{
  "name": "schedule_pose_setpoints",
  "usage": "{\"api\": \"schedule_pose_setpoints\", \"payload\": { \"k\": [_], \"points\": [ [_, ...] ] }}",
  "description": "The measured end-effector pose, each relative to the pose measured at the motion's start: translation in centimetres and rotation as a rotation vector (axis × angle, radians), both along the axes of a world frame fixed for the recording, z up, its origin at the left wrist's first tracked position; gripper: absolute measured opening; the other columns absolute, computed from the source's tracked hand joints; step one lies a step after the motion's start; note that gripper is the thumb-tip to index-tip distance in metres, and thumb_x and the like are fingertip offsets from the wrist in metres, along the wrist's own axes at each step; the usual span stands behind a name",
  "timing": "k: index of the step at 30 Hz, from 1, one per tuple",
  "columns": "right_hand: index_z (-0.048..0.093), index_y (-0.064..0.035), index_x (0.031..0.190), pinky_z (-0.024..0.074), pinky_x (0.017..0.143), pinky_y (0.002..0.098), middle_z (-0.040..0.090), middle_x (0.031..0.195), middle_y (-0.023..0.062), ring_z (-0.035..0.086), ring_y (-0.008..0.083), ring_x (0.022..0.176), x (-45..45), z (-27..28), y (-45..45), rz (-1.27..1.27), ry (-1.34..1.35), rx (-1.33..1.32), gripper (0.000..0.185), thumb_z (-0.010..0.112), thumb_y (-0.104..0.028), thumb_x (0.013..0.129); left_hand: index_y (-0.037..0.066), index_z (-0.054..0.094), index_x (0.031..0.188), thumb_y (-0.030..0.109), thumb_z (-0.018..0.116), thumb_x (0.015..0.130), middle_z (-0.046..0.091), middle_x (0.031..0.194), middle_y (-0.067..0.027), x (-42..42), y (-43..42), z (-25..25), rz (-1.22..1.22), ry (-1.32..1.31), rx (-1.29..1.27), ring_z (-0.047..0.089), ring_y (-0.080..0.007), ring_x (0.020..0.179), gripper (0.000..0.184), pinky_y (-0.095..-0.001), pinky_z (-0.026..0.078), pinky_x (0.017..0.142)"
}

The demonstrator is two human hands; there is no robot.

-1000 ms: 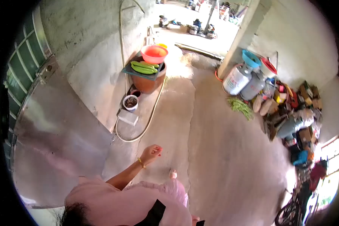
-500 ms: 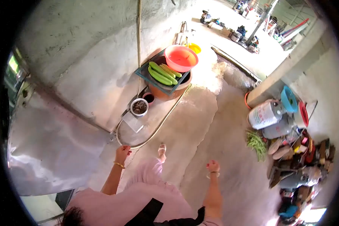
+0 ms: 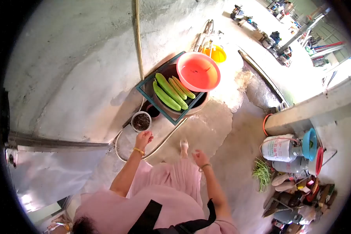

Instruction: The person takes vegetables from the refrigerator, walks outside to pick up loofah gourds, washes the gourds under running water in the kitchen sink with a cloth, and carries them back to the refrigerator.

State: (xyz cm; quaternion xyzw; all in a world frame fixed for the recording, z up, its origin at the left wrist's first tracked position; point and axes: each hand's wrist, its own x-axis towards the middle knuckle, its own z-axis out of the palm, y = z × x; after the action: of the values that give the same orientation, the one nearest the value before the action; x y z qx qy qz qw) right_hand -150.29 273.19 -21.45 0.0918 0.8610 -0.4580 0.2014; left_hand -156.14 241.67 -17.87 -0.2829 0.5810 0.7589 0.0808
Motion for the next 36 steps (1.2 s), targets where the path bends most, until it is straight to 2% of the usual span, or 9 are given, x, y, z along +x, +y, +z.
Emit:
{"api": "schedule_pose_setpoints", "payload": {
  "k": [4,9,10,13,19,27,29,34,36],
  "points": [
    [0.044,-0.001,0.101,0.046,0.057,0.0263,0.059,0.073,0.0069,0.058,0.014,0.064,-12.6,-1.8,-0.6,0.164,0.102,0.036,0.038,0.062,-0.02,0.074,0.003,0.054,0.088,0.015,0.058,0.077,0.057,0.074,-0.0038,-6.1,2.2,-3.3,0.095,-0.09,-0.01,0.056,-0.01,0.062,0.016,-0.019,0.043,0.051],
    [0.042,-0.0016,0.109,0.0443,0.072,0.0344,0.053,0.1,0.0155,0.055,0.0272,0.086,-25.8,-7.2,-2.7,0.257,0.301,0.119,0.055,0.065,-0.032,0.069,0.001,0.052,0.093,0.026,0.064,0.073,0.057,0.069,-0.0042,-14.5,5.2,-9.3,0.177,-0.239,-0.066,0.053,-0.0088,0.055,0.034,-0.0204,0.041,0.045],
    [0.041,-0.0016,0.112,0.0414,0.08,0.0361,0.05,0.107,0.0179,0.05,0.0299,0.096,-27.5,-8.0,-2.8,0.284,0.142,0.198,0.06,0.064,-0.036,0.069,-0.001,0.052,0.093,0.03,0.066,0.071,0.057,0.068,-0.0049,-16.3,5.6,-10.1,0.183,-0.27,-0.141,0.052,-0.0093,0.054,0.041,-0.0212,0.041,0.045],
    [0.039,0.0007,0.113,0.0379,0.086,0.0375,0.048,0.108,0.0204,0.046,0.0326,0.102,-30.9,-9.9,-4.3,0.278,0.095,0.219,0.068,0.067,-0.037,0.064,-0.001,0.053,0.097,0.037,0.066,0.069,0.057,0.077,-0.0034,-20.5,6.8,-13.6,0.14,-0.455,-0.352,0.053,-0.0093,0.061,0.049,-0.0216,0.043,0.05],
    [0.045,-0.001,0.107,0.0413,0.078,0.0375,0.054,0.096,0.0192,0.052,0.0326,0.09,-32.5,-13.1,-5.8,0.376,-0.025,0.089,0.063,0.069,-0.038,0.061,-0.004,0.053,0.095,0.046,0.067,0.062,0.059,0.092,-0.0184,-24.5,8.5,-14.9,0.202,-0.493,-0.821,0.057,-0.0303,0.083,0.061,-0.0337,0.045,0.074],
    [0.048,-0.0028,0.104,0.0411,0.078,0.0364,0.054,0.093,0.0172,0.051,0.0309,0.089,-33.9,-13.0,-6.0,0.498,-0.106,0.164,0.071,0.073,-0.042,0.051,-0.004,0.052,0.098,0.047,0.066,0.063,0.057,0.094,-0.0192,-24.7,8.0,-14.2,0.144,-0.622,-0.781,0.056,-0.0313,0.086,0.063,-0.0358,0.045,0.074],
    [0.048,-0.0025,0.103,0.0415,0.076,0.0366,0.054,0.092,0.0172,0.052,0.0307,0.087,-34.1,-11.9,-6.4,0.513,-0.145,0.132,0.069,0.073,-0.04,0.051,-0.004,0.054,0.092,0.049,0.065,0.062,0.06,0.086,-0.0178,-24.1,7.7,-13.8,0.227,-0.459,-0.806,0.058,-0.0313,0.08,0.062,-0.0357,0.046,0.068],
    [0.045,-0.0002,0.096,0.0428,0.069,0.0361,0.055,0.082,0.018,0.054,0.0312,0.079,-34.6,-8.1,-8.3,0.545,-0.322,-0.053,0.057,0.066,-0.031,0.054,-0.004,0.055,0.093,0.043,0.062,0.07,0.06,0.089,-0.0156,-21.7,5.6,-12.7,0.234,-0.371,-0.564,0.059,-0.0254,0.078,0.053,-0.0325,0.045,0.068],
    [0.045,0.0,0.096,0.0427,0.068,0.0359,0.055,0.082,0.0181,0.054,0.0312,0.079,-34.5,-5.4,-9.3,0.541,-0.305,-0.105,0.056,0.066,-0.031,0.054,-0.003,0.05,0.102,0.039,0.057,0.074,0.059,0.084,-0.0106,-21.0,5.2,-10.8,0.369,-0.332,-0.084,0.058,-0.0223,0.074,0.05,-0.0313,0.046,0.067]
  ]
}}
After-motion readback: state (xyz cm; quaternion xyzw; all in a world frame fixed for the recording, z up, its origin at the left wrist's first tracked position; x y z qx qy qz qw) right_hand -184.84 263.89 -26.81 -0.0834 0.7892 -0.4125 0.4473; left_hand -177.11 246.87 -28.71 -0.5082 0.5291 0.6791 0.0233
